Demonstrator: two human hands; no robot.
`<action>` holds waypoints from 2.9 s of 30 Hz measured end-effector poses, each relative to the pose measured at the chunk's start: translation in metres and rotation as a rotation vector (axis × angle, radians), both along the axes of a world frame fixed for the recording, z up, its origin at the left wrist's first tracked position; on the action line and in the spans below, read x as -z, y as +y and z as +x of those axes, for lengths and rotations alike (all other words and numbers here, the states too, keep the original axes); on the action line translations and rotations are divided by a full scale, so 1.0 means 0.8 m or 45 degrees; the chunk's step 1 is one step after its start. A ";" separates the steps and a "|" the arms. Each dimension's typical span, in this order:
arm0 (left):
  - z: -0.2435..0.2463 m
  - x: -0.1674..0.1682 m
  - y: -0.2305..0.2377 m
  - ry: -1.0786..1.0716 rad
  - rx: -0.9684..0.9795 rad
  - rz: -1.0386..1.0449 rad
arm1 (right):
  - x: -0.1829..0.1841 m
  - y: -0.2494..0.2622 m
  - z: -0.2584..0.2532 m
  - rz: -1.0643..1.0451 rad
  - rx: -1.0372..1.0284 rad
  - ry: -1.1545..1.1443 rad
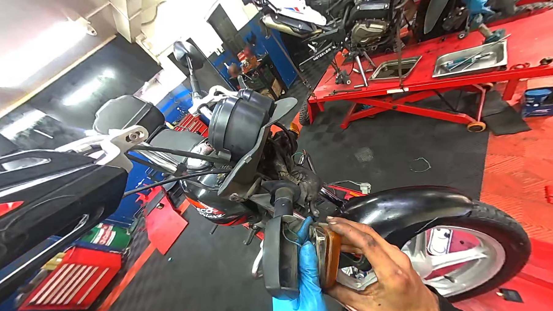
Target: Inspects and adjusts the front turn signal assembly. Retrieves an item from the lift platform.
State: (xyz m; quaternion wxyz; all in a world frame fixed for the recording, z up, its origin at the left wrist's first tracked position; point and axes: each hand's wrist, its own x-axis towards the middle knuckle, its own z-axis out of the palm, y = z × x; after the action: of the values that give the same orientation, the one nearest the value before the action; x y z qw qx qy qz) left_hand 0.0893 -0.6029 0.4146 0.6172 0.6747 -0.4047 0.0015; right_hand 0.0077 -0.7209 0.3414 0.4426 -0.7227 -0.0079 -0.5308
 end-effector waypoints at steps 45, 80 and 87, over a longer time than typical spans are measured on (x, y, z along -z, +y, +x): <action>-0.004 0.002 0.001 0.296 0.038 0.037 | -0.034 -0.010 -0.001 0.353 -0.266 0.022; -0.024 -0.006 -0.007 0.255 -0.074 0.116 | -0.006 -0.012 0.002 -0.056 -0.164 0.034; -0.020 -0.014 0.004 0.620 0.000 0.019 | -0.009 -0.009 0.000 0.013 -0.303 0.067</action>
State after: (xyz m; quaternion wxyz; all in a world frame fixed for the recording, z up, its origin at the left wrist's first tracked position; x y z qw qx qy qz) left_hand 0.0730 -0.5996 0.4259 0.6915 0.6599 -0.2440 -0.1641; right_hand 0.0077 -0.7283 0.3486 0.5063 -0.7281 -0.0794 -0.4552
